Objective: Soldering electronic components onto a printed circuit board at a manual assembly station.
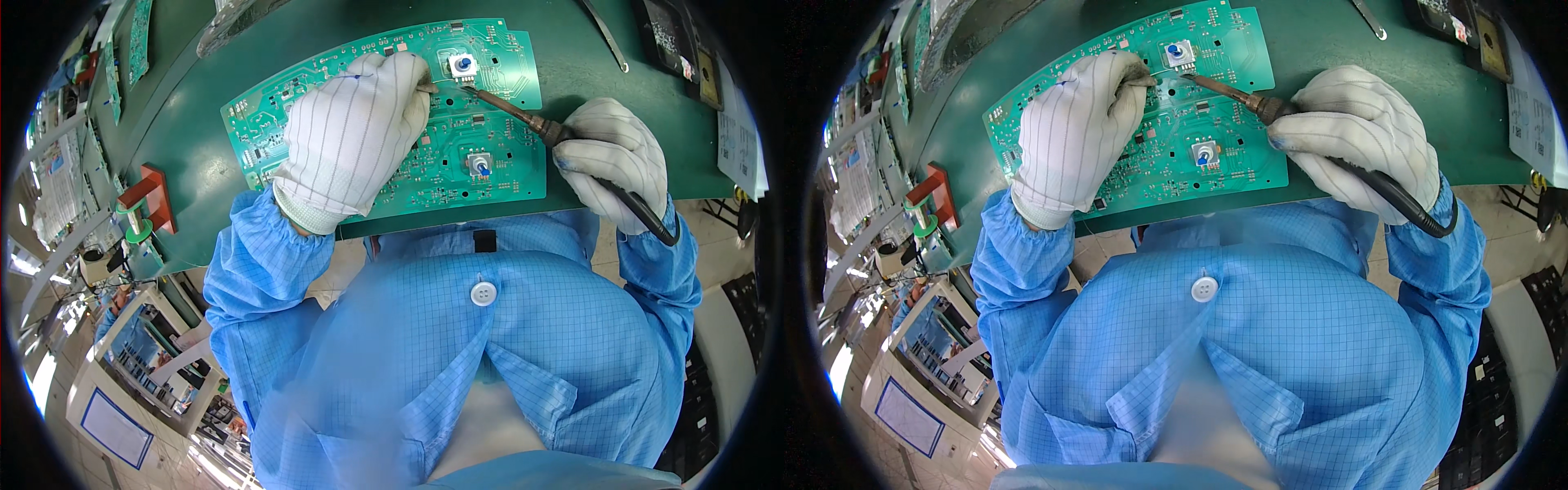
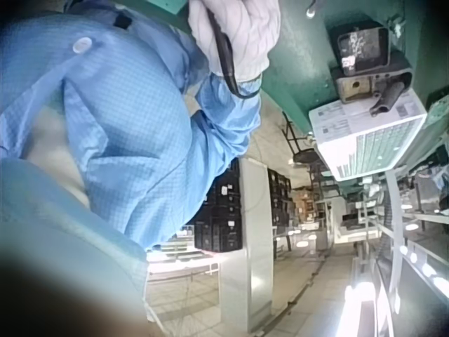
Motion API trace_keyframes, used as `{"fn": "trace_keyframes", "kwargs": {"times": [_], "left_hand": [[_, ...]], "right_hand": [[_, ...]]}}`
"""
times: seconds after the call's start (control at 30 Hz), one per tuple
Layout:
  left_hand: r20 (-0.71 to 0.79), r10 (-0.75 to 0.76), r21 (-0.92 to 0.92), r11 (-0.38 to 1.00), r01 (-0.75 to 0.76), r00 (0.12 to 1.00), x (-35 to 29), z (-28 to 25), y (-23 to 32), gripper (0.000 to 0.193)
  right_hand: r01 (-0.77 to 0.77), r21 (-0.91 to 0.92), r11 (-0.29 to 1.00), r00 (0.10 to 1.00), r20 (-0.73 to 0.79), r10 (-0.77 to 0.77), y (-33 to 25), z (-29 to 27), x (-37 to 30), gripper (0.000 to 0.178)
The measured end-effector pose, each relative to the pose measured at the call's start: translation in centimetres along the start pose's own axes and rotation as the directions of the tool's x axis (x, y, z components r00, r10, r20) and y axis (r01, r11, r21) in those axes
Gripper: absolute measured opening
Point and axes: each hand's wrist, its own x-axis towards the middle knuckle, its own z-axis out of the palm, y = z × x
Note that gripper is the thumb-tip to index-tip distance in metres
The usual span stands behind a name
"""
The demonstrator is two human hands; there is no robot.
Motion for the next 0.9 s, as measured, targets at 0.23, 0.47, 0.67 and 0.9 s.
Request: {"fn": "trace_keyframes", "kwargs": {"times": [0.23,0.47,0.67,0.9], "left_hand": [[-0.017,0.052,0.032,0.998,-0.051,0.999,0.1,0.0,0.3,0.015],[-0.023,0.062,0.084,0.995,-0.06,0.998,-0.1,0.2,0.6,0.015],[-0.032,-0.012,-0.026,1.0,0.011,0.999,1.1,0.3,-0.4,0.014],[-0.186,-0.241,-0.264,0.946,0.188,0.953,2.2,-3.0,-0.6,0.008]], "right_hand": [[0.024,-0.051,0.998,0.999,0.046,-0.022,0.4,0.4,-0.1,0.039],[0.032,-0.065,0.997,0.998,0.049,-0.029,0.4,0.3,-0.1,0.038],[-0.068,0.151,0.986,0.987,-0.137,0.089,0.2,-0.6,-0.3,0.032],[-0.512,0.1,0.853,0.704,-0.52,0.483,0.2,-0.7,-2.4,0.025]]}}
